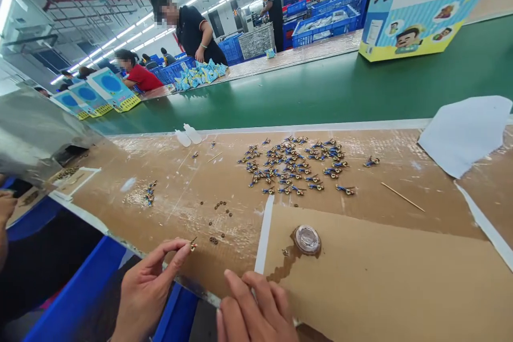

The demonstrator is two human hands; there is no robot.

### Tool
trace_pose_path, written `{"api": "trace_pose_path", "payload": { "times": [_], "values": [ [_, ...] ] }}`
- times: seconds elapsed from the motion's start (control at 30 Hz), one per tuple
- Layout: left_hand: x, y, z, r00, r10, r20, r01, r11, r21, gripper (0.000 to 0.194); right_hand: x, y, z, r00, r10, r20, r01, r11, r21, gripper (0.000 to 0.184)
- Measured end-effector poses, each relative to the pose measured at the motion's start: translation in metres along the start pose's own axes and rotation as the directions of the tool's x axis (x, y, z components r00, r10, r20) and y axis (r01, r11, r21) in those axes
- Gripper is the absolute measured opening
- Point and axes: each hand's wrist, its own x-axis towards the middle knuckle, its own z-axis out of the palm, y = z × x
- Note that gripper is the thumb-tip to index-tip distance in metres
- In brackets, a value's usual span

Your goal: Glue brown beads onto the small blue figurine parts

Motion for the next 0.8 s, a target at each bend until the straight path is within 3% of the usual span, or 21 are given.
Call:
{"api": "trace_pose_path", "payload": {
  "times": [0.17,0.37,0.57,0.67,0.8],
  "values": [
    [0.006,-0.007,-0.003,0.999,0.036,0.019,-0.036,0.999,-0.007,0.012,0.001,-0.017,0.032,0.989,0.045,0.139,-0.045,0.999,-0.003,0.02],
    [0.008,-0.01,-0.001,0.998,0.055,0.03,-0.054,0.997,-0.056,0.009,0.01,-0.017,0.035,0.98,0.003,0.201,0.001,1.0,-0.018,0.019],
    [0.009,-0.007,-0.001,0.998,0.052,0.017,-0.05,0.993,-0.105,0.009,0.021,-0.013,0.035,0.948,0.069,0.311,-0.069,0.998,-0.009,0.019],
    [0.01,-0.006,-0.002,0.999,0.047,0.01,-0.046,0.993,-0.111,0.009,0.024,-0.014,0.038,0.932,0.041,0.361,-0.049,0.999,0.012,0.017],
    [0.009,-0.007,-0.004,0.998,0.057,0.002,-0.056,0.991,-0.12,0.01,0.02,-0.016,0.041,0.953,0.042,0.299,-0.051,0.998,0.025,0.02]
  ]
}}
